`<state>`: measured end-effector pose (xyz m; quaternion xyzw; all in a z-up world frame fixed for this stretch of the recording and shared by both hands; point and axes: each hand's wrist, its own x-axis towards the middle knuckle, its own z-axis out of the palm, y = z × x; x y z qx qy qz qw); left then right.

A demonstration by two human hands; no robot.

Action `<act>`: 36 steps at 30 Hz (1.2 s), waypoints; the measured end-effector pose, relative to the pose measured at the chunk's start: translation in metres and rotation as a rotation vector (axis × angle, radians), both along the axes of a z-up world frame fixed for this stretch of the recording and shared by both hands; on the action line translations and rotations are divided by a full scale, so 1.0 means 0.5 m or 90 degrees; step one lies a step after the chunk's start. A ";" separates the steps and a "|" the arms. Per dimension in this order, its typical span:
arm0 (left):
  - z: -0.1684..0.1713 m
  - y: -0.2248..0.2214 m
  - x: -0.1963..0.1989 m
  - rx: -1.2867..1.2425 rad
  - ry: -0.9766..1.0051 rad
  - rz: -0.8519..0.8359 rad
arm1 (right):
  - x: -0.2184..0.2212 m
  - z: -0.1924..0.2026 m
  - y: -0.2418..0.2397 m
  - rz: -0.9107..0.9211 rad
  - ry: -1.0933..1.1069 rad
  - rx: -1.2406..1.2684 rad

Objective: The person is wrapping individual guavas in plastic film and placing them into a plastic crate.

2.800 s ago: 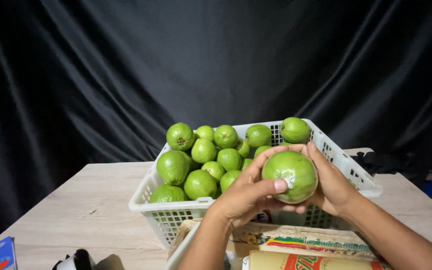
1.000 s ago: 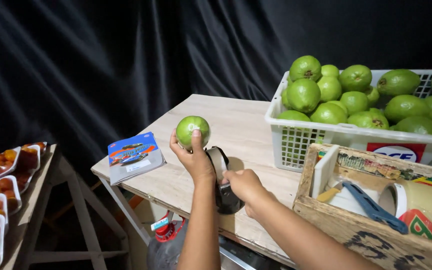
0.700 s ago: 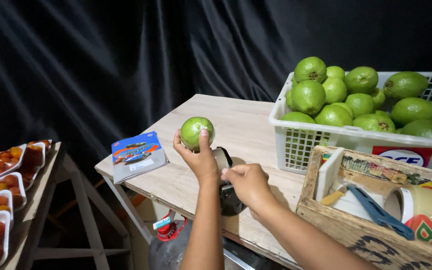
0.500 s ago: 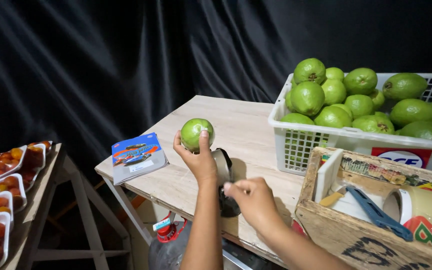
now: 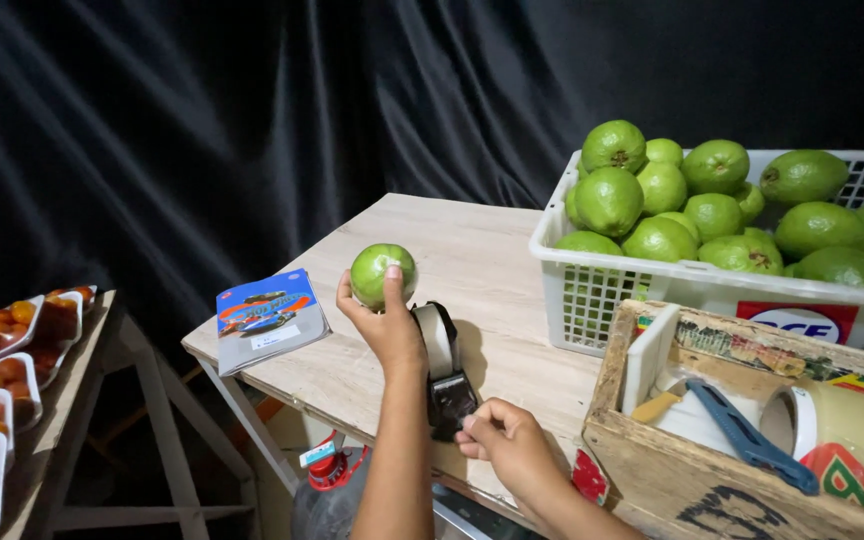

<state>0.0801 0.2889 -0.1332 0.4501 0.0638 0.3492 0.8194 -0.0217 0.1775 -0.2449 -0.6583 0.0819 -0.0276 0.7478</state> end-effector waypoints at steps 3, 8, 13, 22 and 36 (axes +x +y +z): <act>0.003 0.003 0.003 -0.050 0.000 -0.008 | -0.041 0.042 -0.009 0.049 0.105 0.000; 0.033 -0.008 -0.023 -0.093 -0.154 -0.061 | -0.137 0.138 -0.066 0.292 -0.021 -0.123; 0.121 -0.102 -0.107 -0.134 -0.230 -0.230 | -0.221 0.330 -0.209 0.243 -0.169 -0.285; 0.203 -0.391 -0.197 -0.140 -0.214 -0.601 | -0.218 0.534 -0.453 0.074 -0.406 -0.403; 0.246 -0.688 -0.203 -0.024 -0.233 -0.836 | -0.175 0.504 -0.726 -0.187 -0.521 -0.190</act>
